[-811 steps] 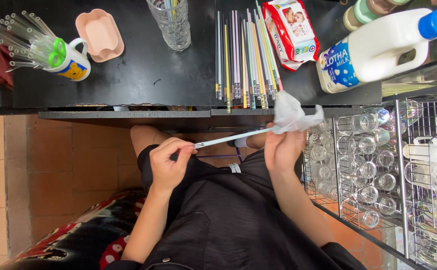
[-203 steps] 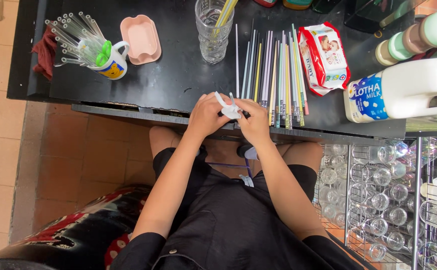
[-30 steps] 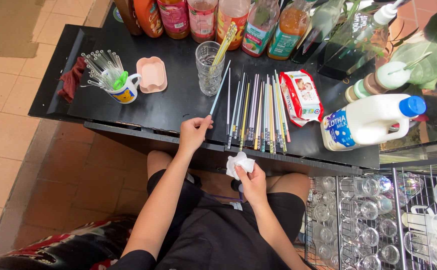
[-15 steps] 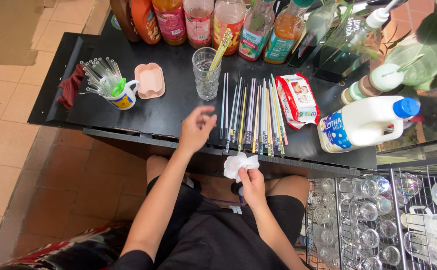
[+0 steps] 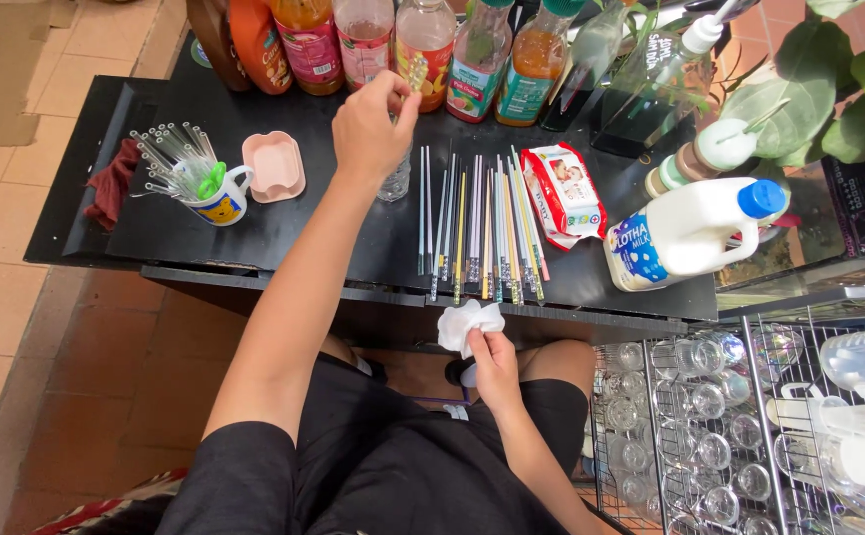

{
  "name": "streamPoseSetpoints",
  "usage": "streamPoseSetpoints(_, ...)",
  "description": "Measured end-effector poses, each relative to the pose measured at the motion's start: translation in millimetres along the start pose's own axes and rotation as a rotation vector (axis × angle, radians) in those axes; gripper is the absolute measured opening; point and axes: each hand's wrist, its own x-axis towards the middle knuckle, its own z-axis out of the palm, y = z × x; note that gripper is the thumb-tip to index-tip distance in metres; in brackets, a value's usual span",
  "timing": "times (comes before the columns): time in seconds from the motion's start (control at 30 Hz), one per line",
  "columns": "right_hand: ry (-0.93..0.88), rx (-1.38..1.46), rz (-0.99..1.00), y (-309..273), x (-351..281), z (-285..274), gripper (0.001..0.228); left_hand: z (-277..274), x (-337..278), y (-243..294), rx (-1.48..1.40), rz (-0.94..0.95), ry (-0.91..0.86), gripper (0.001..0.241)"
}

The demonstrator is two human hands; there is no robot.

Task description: Cleaning and organizing reusable straws at a counter.

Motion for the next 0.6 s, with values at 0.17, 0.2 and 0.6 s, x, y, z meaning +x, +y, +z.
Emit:
streamPoseSetpoints(0.17, -0.029, -0.007, -0.012, 6, 0, -4, 0.033, -43, 7, 21, -0.16, 0.112, 0.151, 0.013)
streamPoseSetpoints(0.2, -0.041, -0.006, -0.018, 8, -1, -4, 0.033, -56, 7, 26, -0.279, 0.149, 0.23, 0.011)
streamPoseSetpoints(0.6, -0.092, 0.379, 0.082, 47, -10, 11, 0.039, -96, -249, 28, -1.052, -0.376, 0.003, 0.021)
